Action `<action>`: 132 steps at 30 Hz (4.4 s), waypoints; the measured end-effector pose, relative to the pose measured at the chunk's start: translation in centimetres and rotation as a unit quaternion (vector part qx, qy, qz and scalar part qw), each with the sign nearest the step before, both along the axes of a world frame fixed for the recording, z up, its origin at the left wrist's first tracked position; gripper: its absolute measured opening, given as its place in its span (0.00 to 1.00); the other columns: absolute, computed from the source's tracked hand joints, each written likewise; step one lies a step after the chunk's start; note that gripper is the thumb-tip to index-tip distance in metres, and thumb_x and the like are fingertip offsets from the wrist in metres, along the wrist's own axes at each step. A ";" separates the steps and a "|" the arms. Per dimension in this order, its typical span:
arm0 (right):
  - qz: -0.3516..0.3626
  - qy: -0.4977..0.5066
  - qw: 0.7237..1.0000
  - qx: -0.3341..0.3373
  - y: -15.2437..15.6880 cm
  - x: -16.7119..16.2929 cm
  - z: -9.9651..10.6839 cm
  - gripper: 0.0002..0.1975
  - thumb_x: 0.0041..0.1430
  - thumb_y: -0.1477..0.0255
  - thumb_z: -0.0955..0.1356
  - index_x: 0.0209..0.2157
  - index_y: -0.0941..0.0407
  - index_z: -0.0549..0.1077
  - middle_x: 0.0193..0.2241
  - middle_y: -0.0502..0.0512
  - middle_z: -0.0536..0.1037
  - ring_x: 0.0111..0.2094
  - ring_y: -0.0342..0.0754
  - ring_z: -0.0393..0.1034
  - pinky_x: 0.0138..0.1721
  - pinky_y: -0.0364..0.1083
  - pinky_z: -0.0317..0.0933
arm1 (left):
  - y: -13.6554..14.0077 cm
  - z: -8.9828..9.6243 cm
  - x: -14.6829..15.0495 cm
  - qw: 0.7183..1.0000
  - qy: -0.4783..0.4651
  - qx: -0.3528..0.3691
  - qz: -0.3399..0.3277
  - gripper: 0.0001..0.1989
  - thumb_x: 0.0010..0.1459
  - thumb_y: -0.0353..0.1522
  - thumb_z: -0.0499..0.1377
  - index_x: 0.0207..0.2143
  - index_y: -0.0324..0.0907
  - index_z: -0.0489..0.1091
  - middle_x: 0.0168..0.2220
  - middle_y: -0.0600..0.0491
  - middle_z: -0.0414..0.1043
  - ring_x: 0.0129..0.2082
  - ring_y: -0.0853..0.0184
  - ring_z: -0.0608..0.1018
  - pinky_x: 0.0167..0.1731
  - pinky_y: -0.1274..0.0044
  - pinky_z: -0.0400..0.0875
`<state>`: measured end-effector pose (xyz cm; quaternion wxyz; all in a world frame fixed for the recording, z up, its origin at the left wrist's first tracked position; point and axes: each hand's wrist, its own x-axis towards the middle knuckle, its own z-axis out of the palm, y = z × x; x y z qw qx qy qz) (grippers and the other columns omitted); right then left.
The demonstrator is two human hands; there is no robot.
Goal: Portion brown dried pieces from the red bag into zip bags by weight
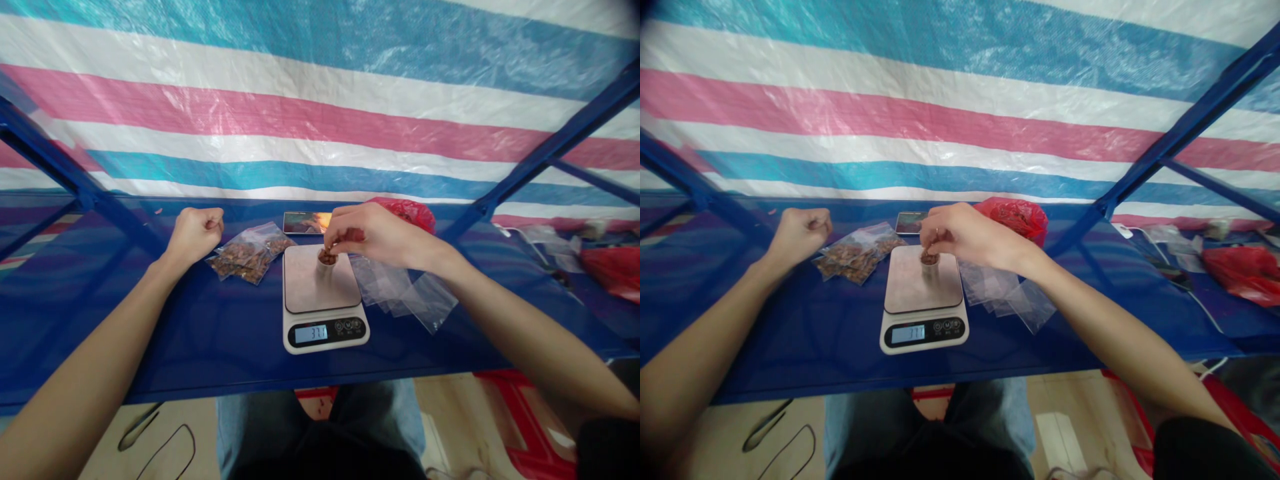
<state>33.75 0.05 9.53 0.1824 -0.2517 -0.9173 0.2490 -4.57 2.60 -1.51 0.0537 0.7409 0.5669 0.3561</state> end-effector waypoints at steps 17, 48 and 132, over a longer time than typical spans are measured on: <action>-0.215 0.009 0.976 0.030 5.2 14.2 -4.5 0.12 0.58 0.57 0.76 0.33 0.51 0.85 0.32 0.56 0.86 0.30 0.53 0.79 0.34 0.54 0.72 | -0.4 0.2 0.3 0.999 0.003 -0.028 0.016 0.16 0.46 0.22 0.54 0.20 0.45 0.47 0.19 0.58 0.61 0.24 0.72 0.63 0.28 0.77 0.55; -0.338 0.209 0.887 0.235 1.5 8.9 -8.7 0.09 0.70 0.68 0.68 0.44 0.49 0.83 0.41 0.56 0.85 0.39 0.55 0.80 0.43 0.55 0.74 | 0.2 -0.4 0.3 1.000 -0.029 0.008 -0.010 0.14 0.40 0.22 0.53 0.18 0.45 0.47 0.17 0.58 0.63 0.20 0.71 0.65 0.24 0.74 0.55; -0.121 -0.048 0.987 0.098 0.5 8.3 -6.1 0.06 0.65 0.72 0.74 0.44 0.55 0.81 0.42 0.59 0.82 0.44 0.55 0.76 0.46 0.51 0.67 | -4.4 6.9 8.7 0.983 -0.093 0.136 -0.080 0.12 0.51 0.22 0.51 0.31 0.43 0.71 0.30 0.55 0.75 0.31 0.66 0.76 0.35 0.74 0.69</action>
